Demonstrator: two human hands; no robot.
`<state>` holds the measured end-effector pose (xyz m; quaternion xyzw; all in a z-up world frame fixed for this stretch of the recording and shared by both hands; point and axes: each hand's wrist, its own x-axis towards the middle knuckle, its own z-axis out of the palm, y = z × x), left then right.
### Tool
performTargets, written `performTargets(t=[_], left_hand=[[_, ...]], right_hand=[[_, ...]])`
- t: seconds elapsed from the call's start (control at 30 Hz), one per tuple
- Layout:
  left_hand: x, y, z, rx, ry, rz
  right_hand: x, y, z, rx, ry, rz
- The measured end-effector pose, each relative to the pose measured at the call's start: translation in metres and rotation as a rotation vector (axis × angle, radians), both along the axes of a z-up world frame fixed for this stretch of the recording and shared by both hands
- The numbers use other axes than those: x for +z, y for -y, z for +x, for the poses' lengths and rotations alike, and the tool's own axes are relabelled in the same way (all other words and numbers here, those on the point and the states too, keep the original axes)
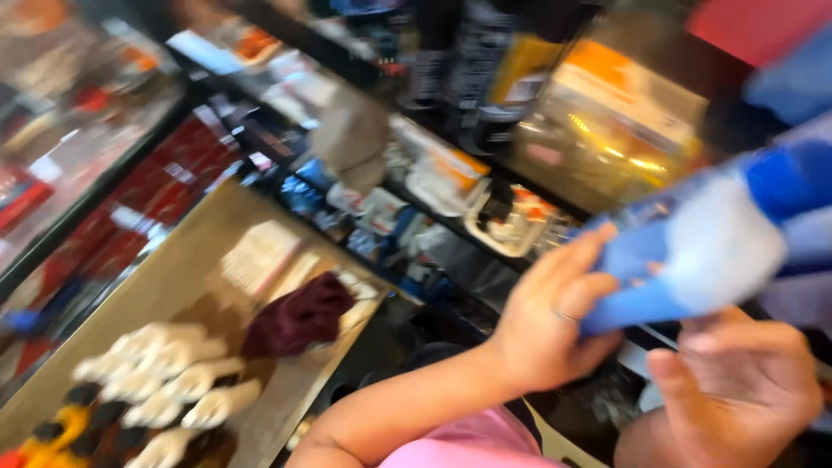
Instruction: Organizing and arranging various liquid bottles and aerosol cans on a shelf and counter.
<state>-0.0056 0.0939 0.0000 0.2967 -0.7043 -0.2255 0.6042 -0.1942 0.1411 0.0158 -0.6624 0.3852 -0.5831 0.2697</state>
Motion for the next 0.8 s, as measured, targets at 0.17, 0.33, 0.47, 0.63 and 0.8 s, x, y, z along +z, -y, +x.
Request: performTargets(t=[0.17, 0.33, 0.47, 0.63, 0.8], left_hand=[[0.003, 0.042, -0.034, -0.046, -0.124, -0.008], [0.016, 0.102, -0.054, -0.002, 0.073, -0.004], [0.001, 0.161, -0.074, 0.031, 0.076, 0.133], [0.002, 0.236, -0.09, -0.101, 0.116, 0.324], [-0.02, 0.335, -0.113, 0.135, 0.127, 0.029]], right_hand=[[0.037, 0.006, -0.077, 0.205, -0.304, -0.08], [0.021, 0.02, -0.126, 0.485, -0.301, -0.174], [0.007, 0.018, -0.134, 0.591, -0.165, -0.078], [0.013, 0.021, -0.168, 0.757, -0.127, 0.047], [0.01, 0.026, -0.189, 0.852, -0.103, 0.019]])
